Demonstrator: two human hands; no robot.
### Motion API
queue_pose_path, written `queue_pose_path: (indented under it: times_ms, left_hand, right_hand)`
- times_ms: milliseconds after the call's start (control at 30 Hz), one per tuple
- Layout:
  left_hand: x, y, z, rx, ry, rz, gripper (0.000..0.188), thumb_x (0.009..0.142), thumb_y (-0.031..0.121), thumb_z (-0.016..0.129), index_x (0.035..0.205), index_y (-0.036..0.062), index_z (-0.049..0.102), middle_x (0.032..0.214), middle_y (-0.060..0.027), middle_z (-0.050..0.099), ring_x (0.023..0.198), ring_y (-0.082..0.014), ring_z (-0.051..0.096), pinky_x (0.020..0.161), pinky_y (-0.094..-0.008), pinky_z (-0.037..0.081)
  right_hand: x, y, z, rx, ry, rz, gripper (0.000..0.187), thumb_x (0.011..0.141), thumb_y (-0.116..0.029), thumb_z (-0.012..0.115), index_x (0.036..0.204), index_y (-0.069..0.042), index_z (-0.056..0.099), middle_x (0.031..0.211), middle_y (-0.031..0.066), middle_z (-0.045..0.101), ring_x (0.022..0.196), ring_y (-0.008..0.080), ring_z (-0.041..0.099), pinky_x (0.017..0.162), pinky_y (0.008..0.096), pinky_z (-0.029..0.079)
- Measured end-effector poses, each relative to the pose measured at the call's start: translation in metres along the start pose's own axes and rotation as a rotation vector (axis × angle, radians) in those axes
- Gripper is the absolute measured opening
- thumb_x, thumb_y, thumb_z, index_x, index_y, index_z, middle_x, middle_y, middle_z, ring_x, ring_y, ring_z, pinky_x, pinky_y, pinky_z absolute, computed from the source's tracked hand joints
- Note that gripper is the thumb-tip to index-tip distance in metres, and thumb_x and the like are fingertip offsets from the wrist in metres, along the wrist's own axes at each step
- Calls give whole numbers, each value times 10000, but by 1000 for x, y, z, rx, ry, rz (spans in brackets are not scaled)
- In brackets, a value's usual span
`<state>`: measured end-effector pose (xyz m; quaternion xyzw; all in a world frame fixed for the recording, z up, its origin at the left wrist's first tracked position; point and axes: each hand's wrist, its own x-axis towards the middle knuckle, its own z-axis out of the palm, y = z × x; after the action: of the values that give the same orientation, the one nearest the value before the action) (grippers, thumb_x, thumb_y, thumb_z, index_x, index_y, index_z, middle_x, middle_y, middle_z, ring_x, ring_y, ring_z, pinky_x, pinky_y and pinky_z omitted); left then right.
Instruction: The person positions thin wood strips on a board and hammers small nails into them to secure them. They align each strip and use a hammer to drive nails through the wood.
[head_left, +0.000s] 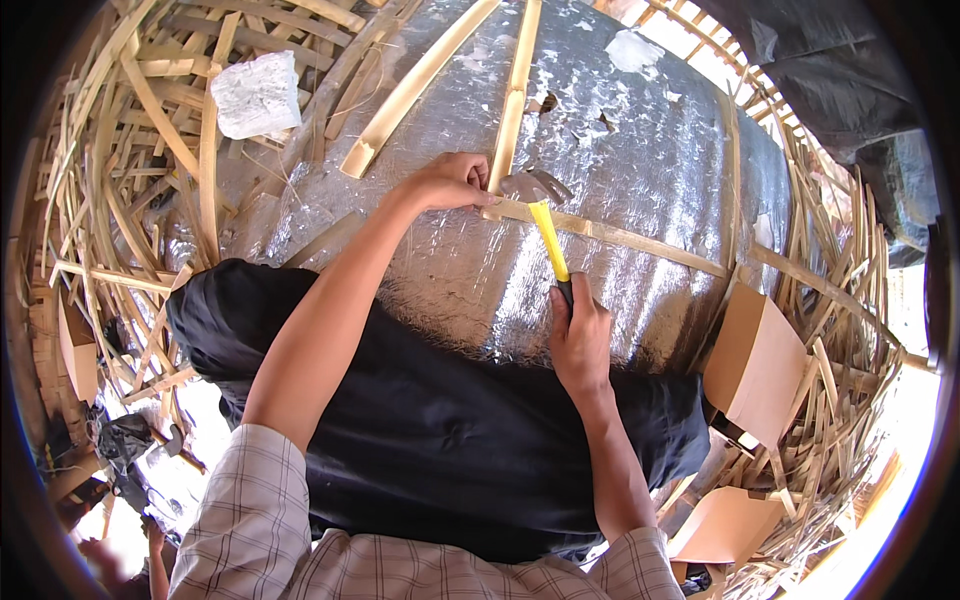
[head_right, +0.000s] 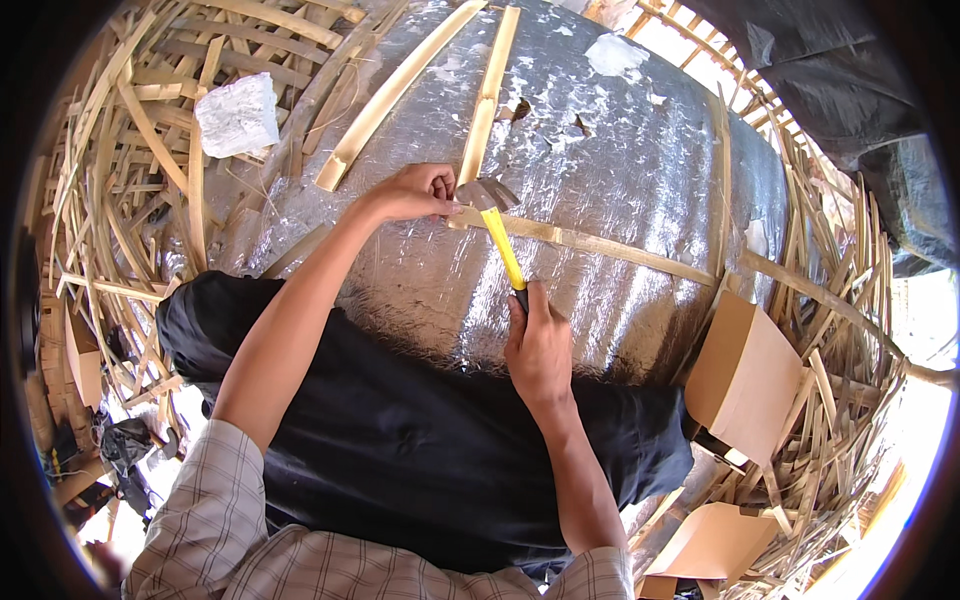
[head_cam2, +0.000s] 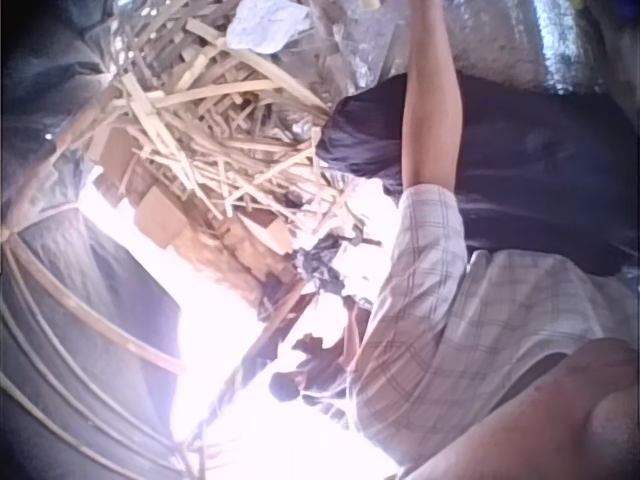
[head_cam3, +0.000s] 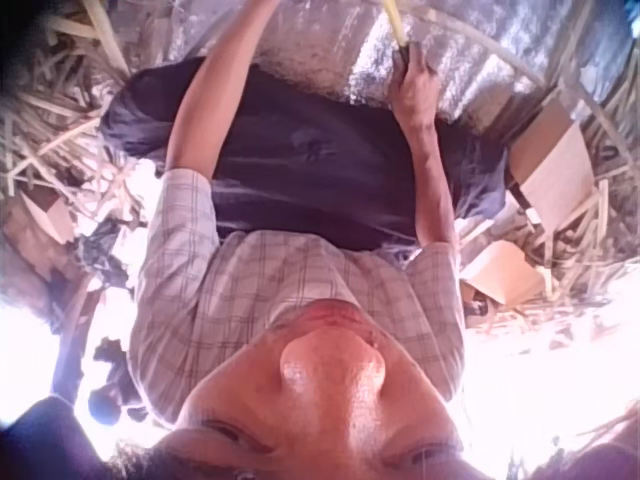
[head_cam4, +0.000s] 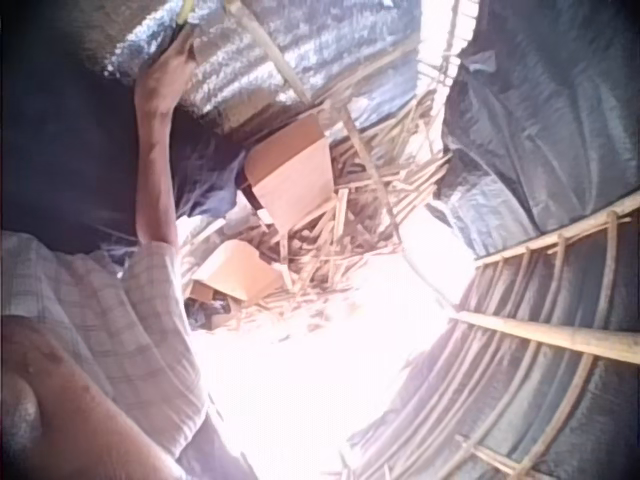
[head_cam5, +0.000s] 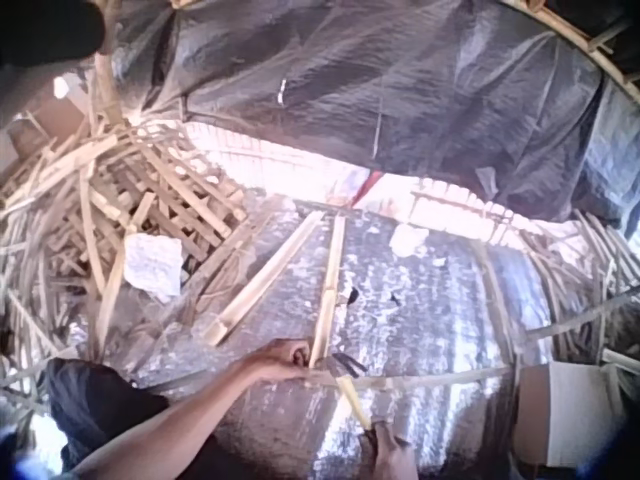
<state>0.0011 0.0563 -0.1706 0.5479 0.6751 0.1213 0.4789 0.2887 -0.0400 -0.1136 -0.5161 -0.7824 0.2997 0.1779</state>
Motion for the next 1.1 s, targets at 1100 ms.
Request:
queue_pose_path:
  times_ms: [1100]
  left_hand:
    - [-5, 2, 0, -175, -37, -39, 165, 970, 106, 744, 994, 20, 604, 895, -123, 742, 756, -165, 777, 591, -246, 609]
  right_hand:
    - [-10, -3, 23, -28, 24, -69, 180, 1048, -58, 590, 1146, -2, 449, 685, 256, 628, 604, 486, 646, 482, 557, 433]
